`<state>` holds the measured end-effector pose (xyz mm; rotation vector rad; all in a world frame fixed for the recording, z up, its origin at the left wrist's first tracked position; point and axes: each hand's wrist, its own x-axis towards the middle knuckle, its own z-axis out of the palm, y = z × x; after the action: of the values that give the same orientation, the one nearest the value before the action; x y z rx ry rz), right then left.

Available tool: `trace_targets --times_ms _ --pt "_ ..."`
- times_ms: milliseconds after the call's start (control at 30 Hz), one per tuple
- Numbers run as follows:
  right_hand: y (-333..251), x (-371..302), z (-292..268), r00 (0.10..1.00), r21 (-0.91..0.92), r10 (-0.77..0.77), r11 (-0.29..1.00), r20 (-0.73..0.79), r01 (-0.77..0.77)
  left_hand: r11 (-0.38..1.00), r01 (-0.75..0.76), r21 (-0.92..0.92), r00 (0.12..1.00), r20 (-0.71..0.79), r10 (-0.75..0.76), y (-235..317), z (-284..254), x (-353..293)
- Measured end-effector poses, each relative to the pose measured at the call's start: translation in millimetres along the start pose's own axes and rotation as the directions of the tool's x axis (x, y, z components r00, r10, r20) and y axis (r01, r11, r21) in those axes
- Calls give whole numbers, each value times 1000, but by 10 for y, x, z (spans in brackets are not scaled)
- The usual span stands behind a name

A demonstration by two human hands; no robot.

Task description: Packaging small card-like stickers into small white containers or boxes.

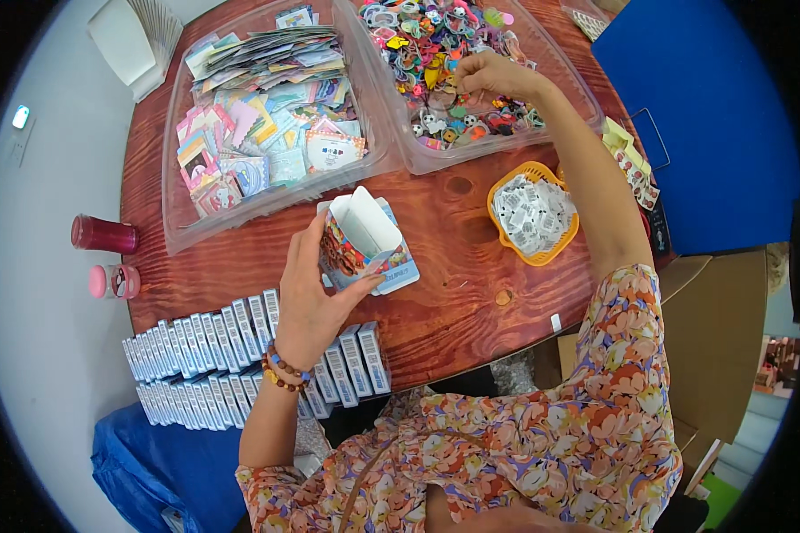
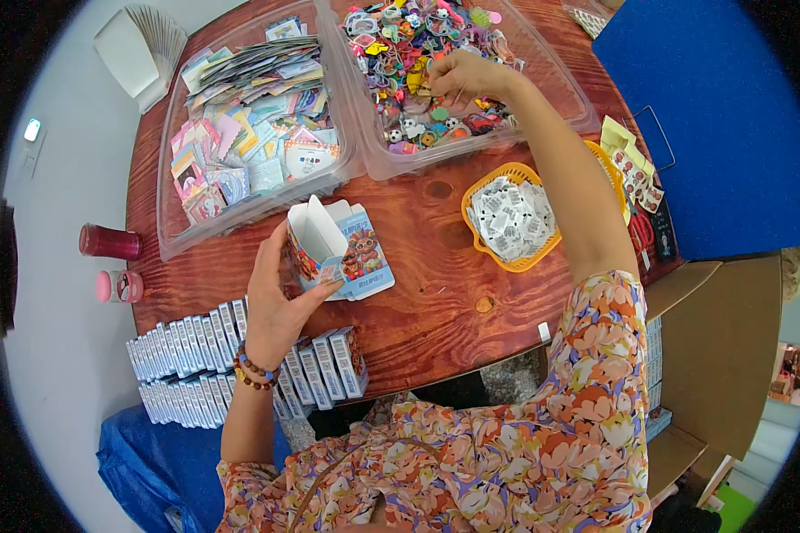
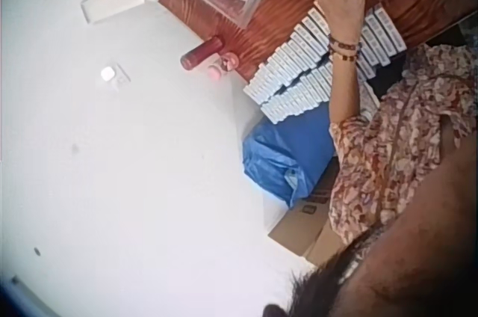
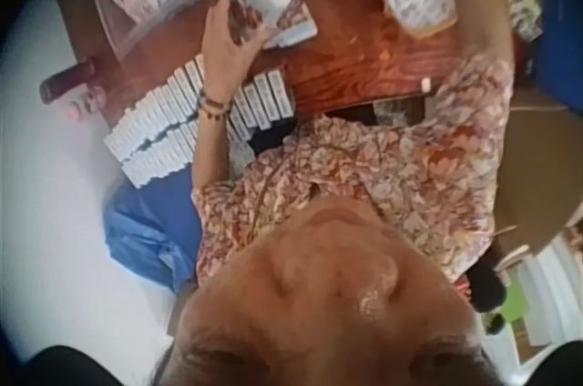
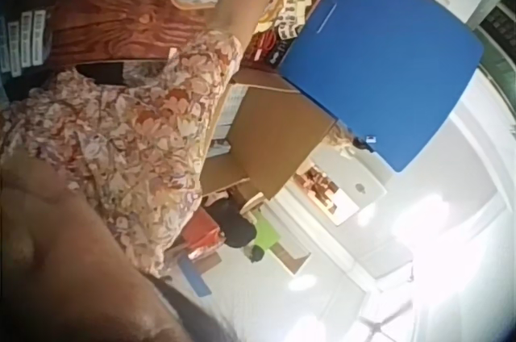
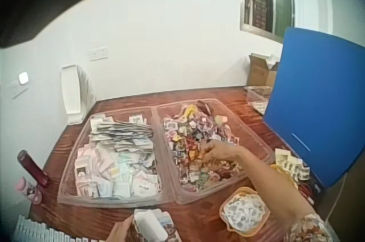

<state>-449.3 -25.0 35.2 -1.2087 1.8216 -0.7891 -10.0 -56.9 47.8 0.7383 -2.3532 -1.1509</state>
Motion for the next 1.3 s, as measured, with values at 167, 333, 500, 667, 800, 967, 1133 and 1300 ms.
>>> trace_targets --times_ms 167,333,500,667,800,967,1133,1300 --pt "-124 -236 3 995 224 -87 970 -39 94 996 -81 44 996 -38 83 -41 104 94" --pt "-919 -832 258 979 230 -193 958 71 172 875 -88 476 965 -177 193 85 137 198" --pt "-1394 -1303 641 978 53 -158 987 134 152 839 -106 534 971 -125 202 289 238 119" --pt "-1630 -1568 994 983 -282 -37 955 178 87 788 -157 595 972 -49 231 475 267 -94" --pt "-1803 -1779 1276 989 -422 -19 903 144 79 787 -197 585 969 -6 247 515 320 -243" --pt "-1661 -1862 1376 986 -230 -125 962 111 148 907 -229 354 964 -47 262 434 416 -332" --pt "-1387 -1855 1387 982 -115 -189 975 32 191 983 -126 137 989 -61 135 301 602 -247" --pt "-1273 -1951 1285 943 -269 -324 904 73 331 992 -57 116 998 -19 60 259 661 -159"
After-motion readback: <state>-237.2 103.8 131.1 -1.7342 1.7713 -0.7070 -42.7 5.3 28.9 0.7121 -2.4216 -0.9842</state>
